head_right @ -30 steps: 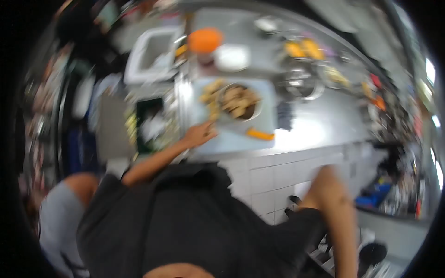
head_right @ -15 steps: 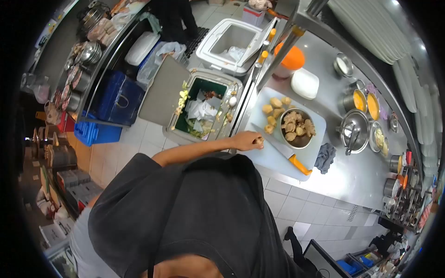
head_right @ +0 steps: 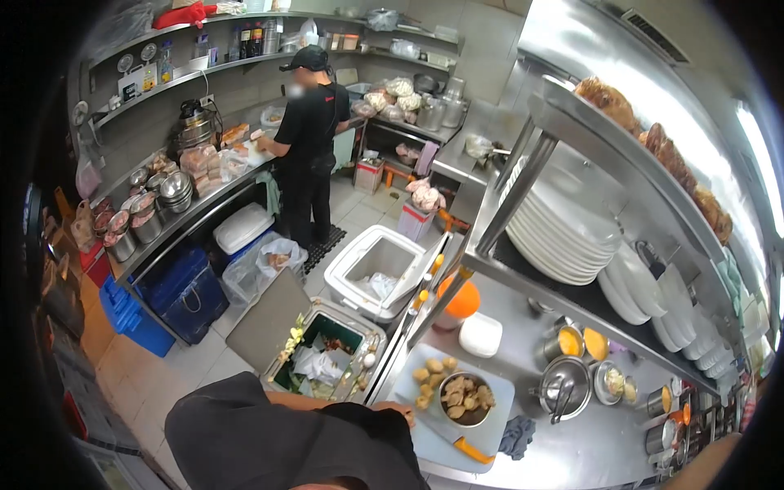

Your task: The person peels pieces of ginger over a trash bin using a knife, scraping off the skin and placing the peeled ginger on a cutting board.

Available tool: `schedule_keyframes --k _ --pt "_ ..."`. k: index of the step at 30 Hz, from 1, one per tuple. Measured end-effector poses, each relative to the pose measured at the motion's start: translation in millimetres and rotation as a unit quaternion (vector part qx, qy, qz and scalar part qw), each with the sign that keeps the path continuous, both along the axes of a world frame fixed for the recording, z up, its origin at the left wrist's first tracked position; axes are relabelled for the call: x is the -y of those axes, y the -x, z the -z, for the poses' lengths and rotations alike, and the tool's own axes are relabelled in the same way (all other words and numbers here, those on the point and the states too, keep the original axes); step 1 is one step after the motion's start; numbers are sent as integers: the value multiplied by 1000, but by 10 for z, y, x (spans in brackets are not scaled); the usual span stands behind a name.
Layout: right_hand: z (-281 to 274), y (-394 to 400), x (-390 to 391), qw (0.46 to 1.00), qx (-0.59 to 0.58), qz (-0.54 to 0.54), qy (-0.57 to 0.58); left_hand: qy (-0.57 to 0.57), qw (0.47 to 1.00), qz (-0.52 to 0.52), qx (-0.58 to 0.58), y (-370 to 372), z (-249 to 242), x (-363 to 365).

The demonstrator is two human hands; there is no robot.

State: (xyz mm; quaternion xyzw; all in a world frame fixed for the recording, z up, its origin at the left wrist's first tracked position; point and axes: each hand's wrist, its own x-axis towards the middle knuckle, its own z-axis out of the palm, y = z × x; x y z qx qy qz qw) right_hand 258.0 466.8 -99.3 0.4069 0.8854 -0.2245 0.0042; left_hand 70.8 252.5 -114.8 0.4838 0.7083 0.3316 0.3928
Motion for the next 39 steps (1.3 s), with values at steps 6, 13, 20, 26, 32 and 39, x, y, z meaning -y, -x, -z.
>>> schedule_keyframes --k 6,13,20,26,32,39 --pt "15 15 -77 1000 19 20 13 14 1000 -2 8 88 80 48" --pt "31 -9 -133 999 30 30 19 25 1000 -3 18 137 138 80" --pt "46 -102 -187 999 28 31 26 28 999 -3 21 180 183 90" --pt "115 -95 -220 999 24 32 28 28 999 -6 22 219 221 95" --pt "121 -66 -225 999 22 33 30 29 999 -9 27 259 252 107" --pt "21 132 -207 999 4 27 30 34 999 -6 34 303 284 51"
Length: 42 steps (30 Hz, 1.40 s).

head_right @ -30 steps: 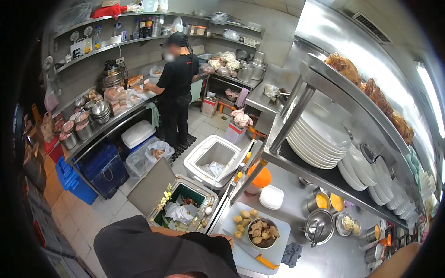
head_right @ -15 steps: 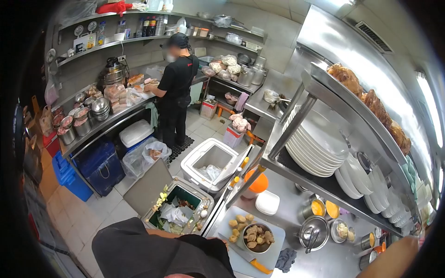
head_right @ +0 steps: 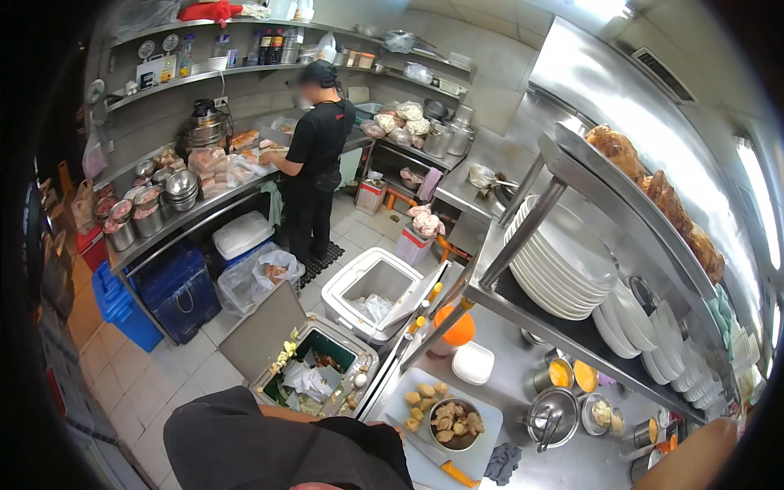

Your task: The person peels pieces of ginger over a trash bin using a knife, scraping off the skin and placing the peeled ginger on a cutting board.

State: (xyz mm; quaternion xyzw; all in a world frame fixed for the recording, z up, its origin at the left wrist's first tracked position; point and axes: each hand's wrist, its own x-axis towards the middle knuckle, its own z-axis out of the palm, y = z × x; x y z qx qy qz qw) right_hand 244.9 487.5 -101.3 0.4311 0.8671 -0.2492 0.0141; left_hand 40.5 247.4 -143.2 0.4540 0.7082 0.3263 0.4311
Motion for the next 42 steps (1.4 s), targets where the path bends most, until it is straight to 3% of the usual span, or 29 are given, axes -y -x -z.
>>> schedule_keyframes --k 8,14,15,17,18,19,21,23,24,25,26,29,30,31,33,35,36,39,42 --pt "-326 149 119 995 -92 -25 14 -13 1000 3 6 -82 61 -36" --pt "-1735 137 463 938 -338 -64 -28 -35 999 12 1 -177 215 -126" --pt "-2086 75 527 915 -390 -78 -60 -45 999 14 4 -182 413 -191" --pt "-2800 -75 661 854 -487 -118 -136 -108 992 25 60 -150 1398 -568" --pt "-3172 -183 749 813 -534 -142 -182 -110 993 6 42 -198 1344 -556" --pt "-3531 -306 837 762 -579 -176 -229 -49 993 42 -99 -233 -103 -229" --pt "-4207 -522 1069 644 -651 -260 -308 -73 996 40 -38 -174 -359 -113" --pt "-4742 -658 1373 532 -686 -356 -347 -94 988 55 111 -101 -84 -207" --pt "-4943 -685 1524 489 -690 -393 -360 -125 971 64 194 -54 -176 -173" --pt "-5111 -694 1666 460 -689 -420 -371 -74 968 13 239 -31 -432 -67" --pt "-5238 -645 1723 445 -686 -435 -377 -71 967 7 244 30 -472 -26" --pt "-5156 -675 1752 489 -672 -404 -382 -157 940 -54 300 102 -763 283" --pt "-5045 -665 1586 528 -669 -372 -367 -124 938 -95 310 143 -830 415" --pt "-4810 -738 1415 596 -658 -318 -334 -92 933 -142 317 209 -863 540" --pt "-3791 -668 895 789 -571 -129 -184 -107 879 -219 410 231 -947 823" --pt "-2670 -469 594 923 -383 -1 45 -146 840 -223 473 323 -785 1098" --pt "-1979 -517 415 966 -250 33 52 -135 844 -214 474 355 -781 1201" --pt "-506 -790 334 979 -190 -1 -81 -102 828 -268 482 338 -783 1427" --pt "-317 -709 536 988 10 12 -152 -94 813 -277 504 353 -776 1481"
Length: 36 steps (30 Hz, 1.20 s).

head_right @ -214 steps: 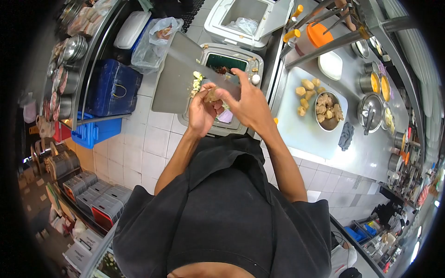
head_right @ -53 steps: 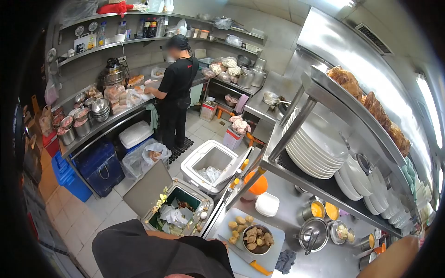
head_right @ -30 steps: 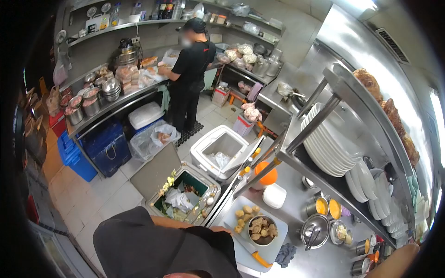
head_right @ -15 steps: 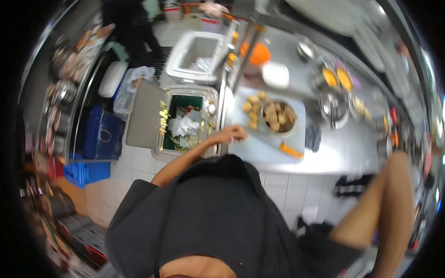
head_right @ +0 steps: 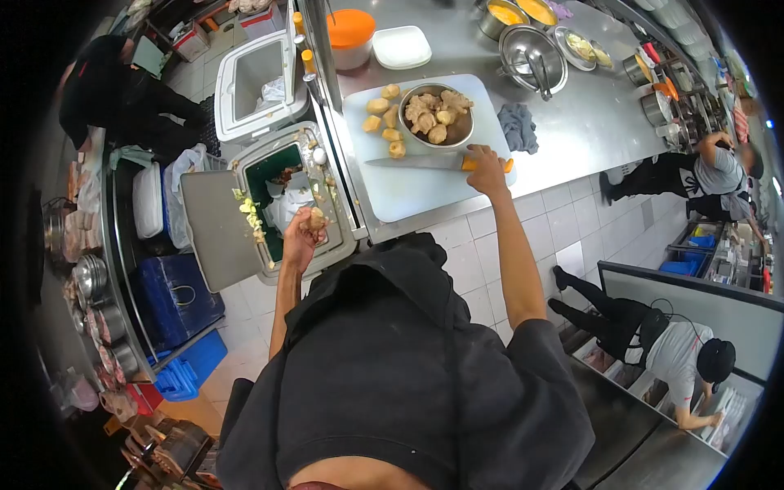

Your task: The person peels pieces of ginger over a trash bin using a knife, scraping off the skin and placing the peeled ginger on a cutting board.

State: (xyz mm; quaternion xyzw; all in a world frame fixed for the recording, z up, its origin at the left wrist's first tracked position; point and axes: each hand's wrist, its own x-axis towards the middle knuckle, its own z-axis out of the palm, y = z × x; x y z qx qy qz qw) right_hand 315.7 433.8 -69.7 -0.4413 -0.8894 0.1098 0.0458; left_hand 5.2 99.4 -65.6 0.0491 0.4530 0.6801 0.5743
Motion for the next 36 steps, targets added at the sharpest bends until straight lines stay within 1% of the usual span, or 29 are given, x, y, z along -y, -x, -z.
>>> schedule_keyframes --k 1,3,4,5,6,7,8,10,12,13,15,17,18,19,20,21,22,23,24,25,27,28,30,31,33,34,35,36 --pt "4 -6 -7 1000 1 -1 6 -1 1000 -10 24 0 -22 -14" --pt "59 70 -77 997 80 -12 12 -9 997 -44 61 -2 -87 -27" --pt "216 40 -106 996 79 -20 -29 -17 995 -67 72 -7 -147 -40" --pt "166 44 -77 998 19 -52 10 -21 996 -61 61 4 -177 -18" --pt "165 41 -24 997 -16 -66 47 -29 997 -52 51 25 -210 -18" --pt "163 31 86 997 -28 -68 27 -22 996 -67 47 29 -261 -18" --pt "32 45 224 997 -22 -54 46 -24 996 -69 53 21 -319 -19" --pt "-2 -21 443 996 14 -31 77 -23 995 -79 61 75 -279 76" --pt "-5 -122 767 998 -18 -41 46 -47 997 -56 34 151 -188 183" --pt "-39 -133 921 998 -17 -45 46 -47 996 -61 35 170 -182 231" --pt "-115 -63 1265 980 -20 81 183 -51 995 -75 39 177 -183 302" --pt "-301 186 1664 955 -107 115 253 -60 994 -85 35 175 -262 351" --pt "-335 314 1815 957 -149 48 245 -68 993 -90 32 159 -301 372" --pt "-439 501 1948 920 -176 74 341 -69 993 -92 34 149 -322 380" --pt "-586 727 2060 873 -203 100 432 -77 992 -96 40 142 -339 380" --pt "-715 983 2154 867 -208 91 444 -84 990 -99 46 135 -362 376" --pt "-689 1174 2186 845 -238 100 468 -87 990 -100 46 133 -394 365" --pt "-709 1372 2167 817 -235 103 516 -93 988 -107 65 127 -424 352" --pt "-787 1575 2203 806 -262 109 520 -100 985 -114 85 117 -438 340" --pt "-859 1746 2207 808 -259 103 520 -103 984 -121 84 109 -429 322" --pt "-994 2011 2235 807 -281 26 518 -83 982 -153 73 77 -398 322" --pt "-1073 2129 2248 806 -280 20 521 -84 981 -159 70 63 -403 314" --pt "-1182 2310 2263 786 -309 -41 533 -98 979 -168 54 20 -455 317" --pt "-1174 2376 2231 785 -309 -45 535 -98 979 -172 51 22 -497 327" --pt "-1154 2466 2173 804 -276 -89 520 -94 976 -193 44 1 -608 352" --pt "-1188 2495 2136 817 -240 -100 514 -64 980 -187 -17 8 -675 359" --pt "-1195 2520 2119 816 -236 -103 517 -62 979 -192 -15 65 -663 394" --pt "-1192 2541 2112 834 -235 -134 482 -73 984 -158 31 171 -675 440"
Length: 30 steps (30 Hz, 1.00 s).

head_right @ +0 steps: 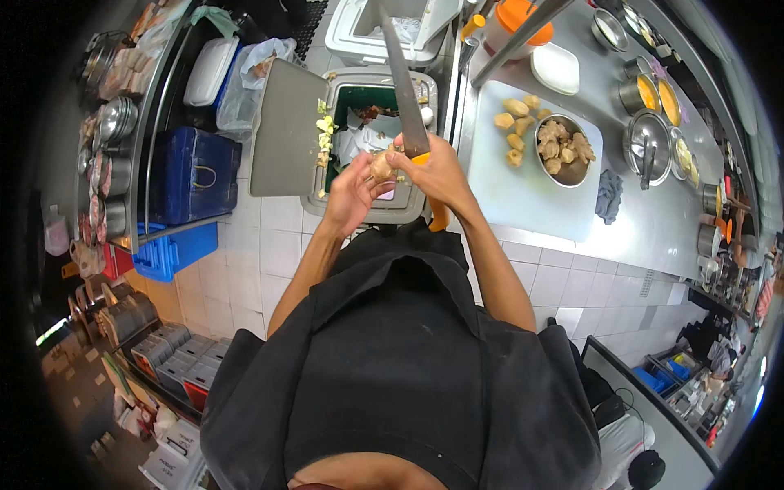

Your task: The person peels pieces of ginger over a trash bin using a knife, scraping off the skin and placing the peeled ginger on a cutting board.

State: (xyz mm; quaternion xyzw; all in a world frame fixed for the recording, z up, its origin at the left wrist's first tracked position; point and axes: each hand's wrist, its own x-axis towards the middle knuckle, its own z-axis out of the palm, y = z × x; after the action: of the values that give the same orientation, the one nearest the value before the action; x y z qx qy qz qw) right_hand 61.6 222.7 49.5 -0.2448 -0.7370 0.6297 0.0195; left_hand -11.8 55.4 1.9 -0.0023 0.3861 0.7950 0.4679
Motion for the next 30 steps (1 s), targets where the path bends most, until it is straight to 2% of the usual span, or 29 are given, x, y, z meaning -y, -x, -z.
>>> schedule_keyframes --k 1,2,3,5,7,8,9,11,12,13,15,17,18,20,22,23,25,26,30 --pt "10 17 9 999 -16 -17 -44 -19 998 37 41 64 -18 32" --pt "22 42 29 999 -15 -22 -41 77 997 9 2 36 -28 -44" --pt "34 70 52 998 -33 -41 -44 80 997 5 4 65 -1 -43" --pt "41 111 112 996 -50 -62 -45 75 992 94 -24 120 80 -45" --pt "-73 155 190 996 -8 -9 -91 116 991 66 -19 141 102 -87" --pt "-184 139 176 997 63 4 -42 98 994 41 -11 166 112 -76" --pt "-177 125 172 997 64 4 -42 81 997 16 -5 186 91 -75" --pt "-109 90 136 984 -40 51 -163 70 997 5 23 185 51 -105" --pt "-62 135 135 974 -133 59 -175 56 996 -15 64 165 40 -137" --pt "-63 117 110 974 -132 60 -174 41 993 -33 104 159 35 -150" --pt "-163 97 69 966 -55 17 -251 13 995 -22 94 162 39 -126" --pt "-75 94 57 951 -67 2 -302 -21 996 -12 81 191 46 -148" --pt "-77 106 67 934 -77 -16 -349 -10 997 -8 80 208 49 -159" --pt "-125 89 149 936 -58 -40 -345 3 997 -2 80 218 53 -166" --pt "-154 110 251 936 -16 -88 -341 93 993 -28 73 211 51 -201" --pt "-150 109 294 936 -14 -88 -342 93 993 -27 74 166 95 -230" --pt "-139 105 359 928 -16 -132 -347 47 982 -171 -71 21 363 -257" --pt "-132 116 367 926 -11 -157 -343 -3 977 -127 -169 36 662 -173" --pt "-117 197 392 917 -4 -187 -353 74 989 -65 -113 56 434 -132"
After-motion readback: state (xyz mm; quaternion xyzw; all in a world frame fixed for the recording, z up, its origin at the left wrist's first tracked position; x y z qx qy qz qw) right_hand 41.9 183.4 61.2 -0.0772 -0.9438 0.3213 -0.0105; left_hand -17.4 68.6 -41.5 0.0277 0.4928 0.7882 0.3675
